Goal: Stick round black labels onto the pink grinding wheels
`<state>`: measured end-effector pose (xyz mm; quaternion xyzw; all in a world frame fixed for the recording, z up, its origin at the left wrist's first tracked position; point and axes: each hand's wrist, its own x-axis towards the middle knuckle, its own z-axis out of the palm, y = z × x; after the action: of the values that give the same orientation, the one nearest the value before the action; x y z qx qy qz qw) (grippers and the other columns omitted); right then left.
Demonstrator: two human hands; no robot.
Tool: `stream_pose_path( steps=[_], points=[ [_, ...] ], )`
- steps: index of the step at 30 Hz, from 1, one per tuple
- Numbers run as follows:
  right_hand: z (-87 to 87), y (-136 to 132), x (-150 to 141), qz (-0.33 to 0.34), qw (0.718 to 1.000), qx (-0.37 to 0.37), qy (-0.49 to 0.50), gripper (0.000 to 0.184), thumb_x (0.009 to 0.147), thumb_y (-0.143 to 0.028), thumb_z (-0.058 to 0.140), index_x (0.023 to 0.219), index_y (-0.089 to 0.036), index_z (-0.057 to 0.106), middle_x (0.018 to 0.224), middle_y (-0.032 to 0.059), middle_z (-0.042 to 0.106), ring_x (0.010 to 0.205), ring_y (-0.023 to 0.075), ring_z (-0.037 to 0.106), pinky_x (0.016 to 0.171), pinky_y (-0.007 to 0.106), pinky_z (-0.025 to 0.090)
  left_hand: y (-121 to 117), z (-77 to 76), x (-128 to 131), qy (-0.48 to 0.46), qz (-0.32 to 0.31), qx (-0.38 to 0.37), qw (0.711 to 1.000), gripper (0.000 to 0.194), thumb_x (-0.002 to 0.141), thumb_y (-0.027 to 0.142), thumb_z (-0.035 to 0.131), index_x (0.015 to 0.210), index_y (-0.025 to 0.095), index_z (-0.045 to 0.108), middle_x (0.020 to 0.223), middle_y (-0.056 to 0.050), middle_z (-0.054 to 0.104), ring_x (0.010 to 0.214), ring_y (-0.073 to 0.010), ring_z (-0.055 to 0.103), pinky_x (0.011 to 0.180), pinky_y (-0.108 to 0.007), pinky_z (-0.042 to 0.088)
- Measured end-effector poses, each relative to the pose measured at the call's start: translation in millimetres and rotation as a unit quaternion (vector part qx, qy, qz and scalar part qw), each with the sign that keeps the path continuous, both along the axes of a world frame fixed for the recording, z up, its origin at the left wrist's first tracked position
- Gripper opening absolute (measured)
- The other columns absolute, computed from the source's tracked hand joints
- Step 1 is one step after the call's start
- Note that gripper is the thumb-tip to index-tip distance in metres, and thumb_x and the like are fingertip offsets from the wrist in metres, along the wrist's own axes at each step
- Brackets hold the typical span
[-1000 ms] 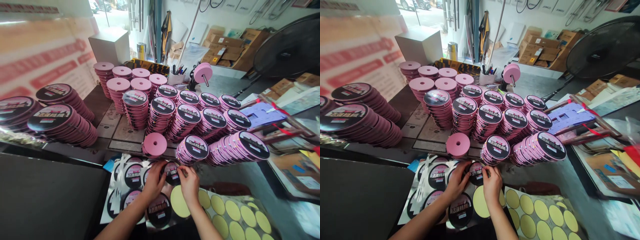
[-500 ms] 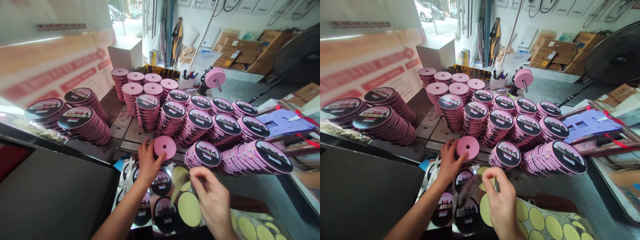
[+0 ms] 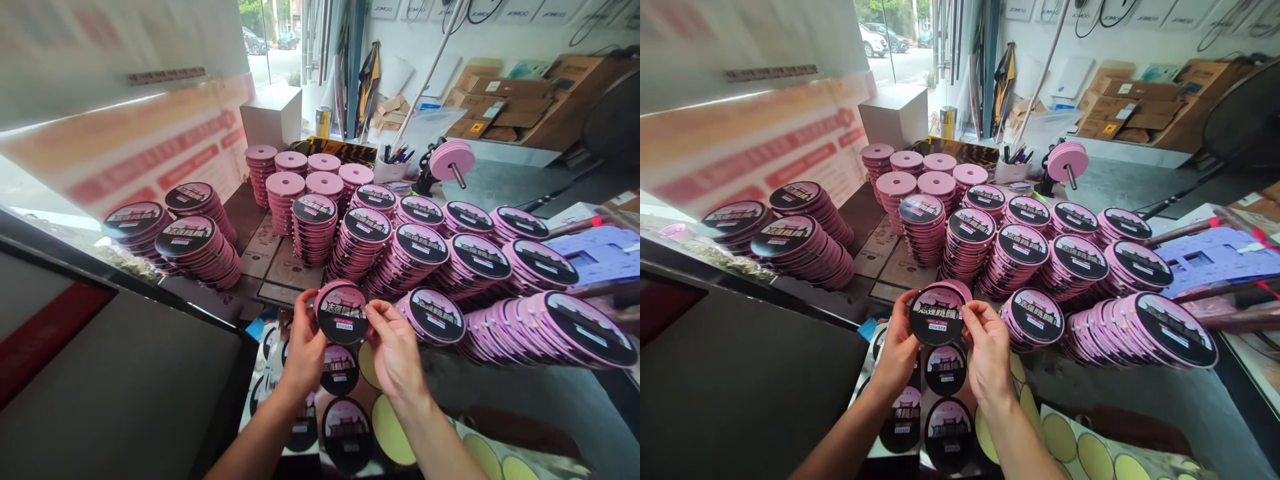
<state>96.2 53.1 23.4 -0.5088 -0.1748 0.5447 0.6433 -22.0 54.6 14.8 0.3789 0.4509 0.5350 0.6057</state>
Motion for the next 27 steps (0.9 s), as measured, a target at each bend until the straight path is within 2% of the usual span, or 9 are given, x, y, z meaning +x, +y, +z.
stream_pose_path(
  steps=[3, 6, 11, 16, 24, 27],
  points=[
    [6.4, -8, 5, 0.014, 0.999, 0.015, -0.037, 0.031, 0.049, -0.030, 0.081, 0.069, -0.017, 0.061, 0.056, -0.0052, 0.056, 0.047, 0.0052, 0.043, 0.047, 0.018, 0.032, -9, 12.8, -6, -0.112, -0.050, -0.124, 0.985, 0.062, 0.068, 0.019, 0.066, 0.123, 0.027, 0.037, 0.111, -0.004, 0.060, 0.083, -0.0174, 0.062, 0.069, -0.030, 0.052],
    [8.3, -15, 10, 0.016, 0.996, 0.025, -0.086, 0.029, 0.051, -0.030, 0.080, 0.069, -0.016, 0.062, 0.056, -0.0037, 0.057, 0.047, 0.0062, 0.043, 0.046, 0.019, 0.033, -15, 18.7, -10, -0.171, -0.073, -0.170, 0.968, 0.064, 0.066, 0.015, 0.066, 0.124, 0.029, 0.043, 0.112, -0.003, 0.060, 0.079, -0.0164, 0.063, 0.065, -0.029, 0.053],
    [4.5, -21, 13, 0.001, 0.993, 0.030, -0.110, 0.026, 0.051, -0.029, 0.080, 0.068, -0.017, 0.063, 0.060, -0.0020, 0.060, 0.051, 0.0094, 0.051, 0.049, 0.022, 0.040, -23, 18.1, -8, -0.223, -0.072, -0.186, 0.954, 0.070, 0.063, 0.008, 0.055, 0.129, 0.027, 0.040, 0.108, -0.005, 0.062, 0.085, -0.0193, 0.063, 0.073, -0.036, 0.053],
    [-1.5, -24, 14, 0.001, 0.994, 0.032, -0.108, 0.024, 0.053, -0.027, 0.079, 0.068, -0.017, 0.064, 0.062, -0.0005, 0.062, 0.056, 0.0114, 0.055, 0.053, 0.023, 0.045, -29, 18.4, -5, -0.212, -0.054, -0.170, 0.961, 0.080, 0.056, 0.006, 0.049, 0.132, 0.027, 0.036, 0.109, -0.005, 0.061, 0.093, -0.0213, 0.059, 0.076, -0.038, 0.052],
    [-2.2, -25, 14, 0.002, 0.993, 0.036, -0.110, 0.023, 0.054, -0.027, 0.078, 0.068, -0.017, 0.063, 0.062, -0.0006, 0.062, 0.054, 0.0114, 0.055, 0.051, 0.022, 0.046, -31, 19.3, -3, -0.196, -0.044, -0.161, 0.966, 0.077, 0.057, 0.007, 0.057, 0.130, 0.030, 0.041, 0.101, -0.003, 0.062, 0.088, -0.0189, 0.059, 0.078, -0.037, 0.052],
    [-2.4, -25, 14, 0.000, 0.993, 0.035, -0.114, 0.023, 0.055, -0.027, 0.078, 0.068, -0.017, 0.063, 0.061, -0.0007, 0.062, 0.055, 0.0111, 0.055, 0.051, 0.022, 0.046, -31, 17.5, -3, -0.193, -0.039, -0.154, 0.968, 0.072, 0.060, 0.008, 0.060, 0.127, 0.030, 0.044, 0.105, -0.002, 0.061, 0.091, -0.0192, 0.060, 0.078, -0.036, 0.053]
  ],
)
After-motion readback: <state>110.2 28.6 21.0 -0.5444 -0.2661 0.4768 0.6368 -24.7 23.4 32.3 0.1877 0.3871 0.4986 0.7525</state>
